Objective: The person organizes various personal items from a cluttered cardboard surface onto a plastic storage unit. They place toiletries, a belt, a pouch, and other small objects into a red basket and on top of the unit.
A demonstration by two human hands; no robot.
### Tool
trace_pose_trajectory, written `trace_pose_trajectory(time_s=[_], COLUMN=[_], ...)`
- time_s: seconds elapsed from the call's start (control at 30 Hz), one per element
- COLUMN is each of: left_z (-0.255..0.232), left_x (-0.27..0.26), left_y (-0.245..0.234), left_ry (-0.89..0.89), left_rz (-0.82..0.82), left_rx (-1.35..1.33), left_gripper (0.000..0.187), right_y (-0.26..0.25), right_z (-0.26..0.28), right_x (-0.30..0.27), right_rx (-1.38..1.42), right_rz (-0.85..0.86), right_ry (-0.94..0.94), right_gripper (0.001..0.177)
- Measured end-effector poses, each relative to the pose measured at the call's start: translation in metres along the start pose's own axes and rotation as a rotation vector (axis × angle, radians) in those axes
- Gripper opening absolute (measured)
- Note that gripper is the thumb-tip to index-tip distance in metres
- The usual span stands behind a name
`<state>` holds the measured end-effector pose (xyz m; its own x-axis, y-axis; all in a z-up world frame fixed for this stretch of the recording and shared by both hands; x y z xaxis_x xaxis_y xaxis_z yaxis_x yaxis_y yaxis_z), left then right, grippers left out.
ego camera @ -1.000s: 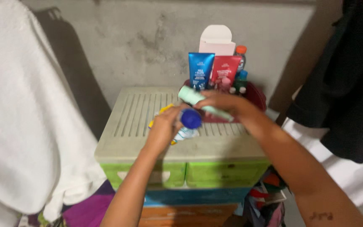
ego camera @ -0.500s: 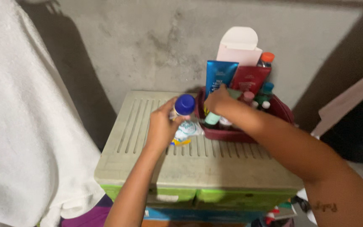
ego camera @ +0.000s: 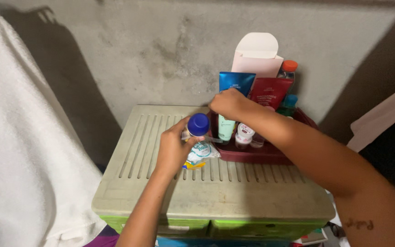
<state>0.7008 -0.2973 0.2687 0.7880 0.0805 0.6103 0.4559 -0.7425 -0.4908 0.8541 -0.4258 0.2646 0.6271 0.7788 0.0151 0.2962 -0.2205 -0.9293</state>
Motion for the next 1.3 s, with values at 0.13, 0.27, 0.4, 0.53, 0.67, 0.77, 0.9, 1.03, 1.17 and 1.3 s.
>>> trace_pose_trajectory(time_s=[0.13,0.27,0.4,0.53,0.67,0.77,0.9,1.03,1.17,1.3], left_z=[0.0,-0.004,-0.011,-0.026,-0.034,-0.038,-0.021,-0.016,-0.024,-0.026], left_x=[0.002,0.005,0.005,0.008,0.011,0.014,0.013,0.008,0.0,-0.005], left_y=[0.002,0.002,-0.001,0.002,0.013,-0.001,-0.032,-0.046,-0.043,-0.041], left_ry=[-0.004,-0.028,-0.06,0.001,0.039,0.108,0.06,0.06,0.127,0.168], left_rz=[-0.006,0.008,0.029,0.037,0.052,-0.046,-0.121,-0.156,-0.166,-0.156], left_rx=[-0.005,0.002,-0.002,0.039,0.111,0.094,0.144,0.12,0.099,0.012], left_gripper=[0.06,0.058,0.056,0.055,0.062,0.053,0.054,0.045,0.041,0.037], right_y=[-0.013,-0.052,-0.125,-0.158,-0.167,-0.165,-0.128,-0.087,-0.051,-0.023], right_z=[0.004,0.002,0.001,0.052,0.071,0.041,0.006,0.006,0.01,0.02], right_x=[-0.018,-0.044,-0.077,-0.107,-0.116,-0.119,-0.124,-0.118,-0.1,-0.086], right_rx=[0.165,0.347,0.802,0.949,0.822,0.807,0.797,0.817,0.822,0.778], right_rz=[-0.01,-0.073,-0.254,-0.298,-0.335,-0.341,-0.175,-0.108,-0.096,-0.065], right_ry=[-0.062,-0.039,-0.122,-0.305,-0.338,-0.159,0.106,0.105,0.048,-0.023], right_gripper=[0.045,0.055,0.052,0.068,0.045,0.045,0.046,0.045,0.044,0.043])
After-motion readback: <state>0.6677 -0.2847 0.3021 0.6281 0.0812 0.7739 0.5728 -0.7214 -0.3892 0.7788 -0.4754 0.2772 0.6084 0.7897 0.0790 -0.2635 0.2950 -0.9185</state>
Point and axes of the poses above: each hand's wrist, its own x-axis towards the middle knuckle, its own y-axis out of the palm, z = x × y, the point moved 9 cm from there along x, towards the middle knuckle, and after that the axes turned 15 degrees about x, right-handed, at the moved point
